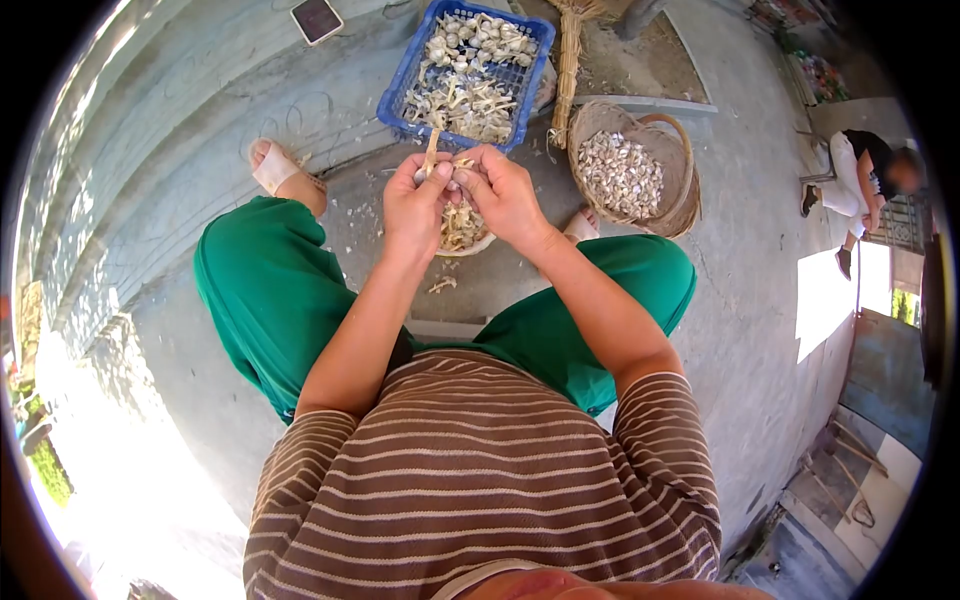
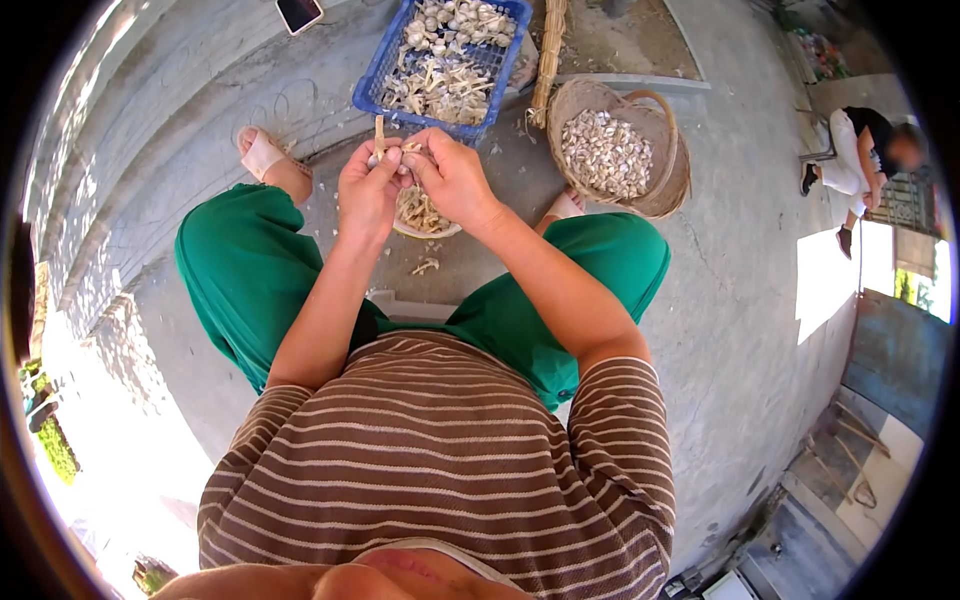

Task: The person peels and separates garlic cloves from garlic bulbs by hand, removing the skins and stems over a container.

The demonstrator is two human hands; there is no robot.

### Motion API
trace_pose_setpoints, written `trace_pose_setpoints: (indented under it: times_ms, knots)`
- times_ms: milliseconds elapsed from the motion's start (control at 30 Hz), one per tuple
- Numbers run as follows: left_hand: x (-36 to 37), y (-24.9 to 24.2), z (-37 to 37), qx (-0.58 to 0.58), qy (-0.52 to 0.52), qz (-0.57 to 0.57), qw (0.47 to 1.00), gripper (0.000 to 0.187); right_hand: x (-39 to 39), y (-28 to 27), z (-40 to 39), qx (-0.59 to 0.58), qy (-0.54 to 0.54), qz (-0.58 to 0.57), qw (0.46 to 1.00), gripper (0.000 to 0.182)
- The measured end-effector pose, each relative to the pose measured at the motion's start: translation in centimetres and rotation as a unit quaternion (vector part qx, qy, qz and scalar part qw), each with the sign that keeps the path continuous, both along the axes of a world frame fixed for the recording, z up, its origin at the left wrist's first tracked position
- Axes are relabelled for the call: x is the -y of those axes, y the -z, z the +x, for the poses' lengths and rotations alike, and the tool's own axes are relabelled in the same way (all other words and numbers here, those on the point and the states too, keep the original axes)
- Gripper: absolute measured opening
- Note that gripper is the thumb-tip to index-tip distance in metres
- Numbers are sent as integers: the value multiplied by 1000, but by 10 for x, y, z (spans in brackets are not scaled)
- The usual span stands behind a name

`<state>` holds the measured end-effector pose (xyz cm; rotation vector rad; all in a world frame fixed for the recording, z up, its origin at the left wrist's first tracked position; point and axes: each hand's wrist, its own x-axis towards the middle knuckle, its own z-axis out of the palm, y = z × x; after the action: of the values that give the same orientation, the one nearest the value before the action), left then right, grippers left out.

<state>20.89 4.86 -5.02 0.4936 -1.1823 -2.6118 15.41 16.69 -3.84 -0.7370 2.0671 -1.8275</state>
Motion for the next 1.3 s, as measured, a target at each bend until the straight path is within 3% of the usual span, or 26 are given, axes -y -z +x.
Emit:
trace_pose_setpoints:
  times_ms: [167,233,433,567,633,767,867,933,967,1033,1133,1300]
  knots:
    - [0,0,0,39,-12,28,999,9,-3,-8,-3,-69,14,57,996,10]
    - [2,-1,-1,37,0,47,998,9,-6,-7,-9,72,-26,35,996,11]
    - [8,4,-7,17,47,93,994,14,-7,4,-14,138,5,-57,989,13]
    - [18,-1,-5,3,70,197,978,25,-15,7,-26,115,11,-17,993,14]
    - [19,0,-7,-10,46,175,983,37,-15,5,-27,-54,36,152,986,16]
    - [16,0,-9,14,37,72,997,38,-12,2,-25,-67,45,156,984,17]
    - [8,-1,-6,-5,21,6,1000,37,-7,2,-23,-77,33,73,994,16]
    - [6,3,-7,2,27,-85,996,39,-4,14,-26,-21,15,-50,998,15]
    - [6,5,-7,1,28,-85,996,39,-6,18,-28,-22,15,-50,998,15]
    - [5,1,-5,2,35,-156,987,38,-10,10,-30,134,-24,-23,990,16]
    - [4,6,-5,-22,22,-220,975,36,-8,1,-27,171,-44,-53,983,19]
    - [1,0,-2,-12,7,-164,986,32,-9,0,-25,256,-42,-75,963,17]
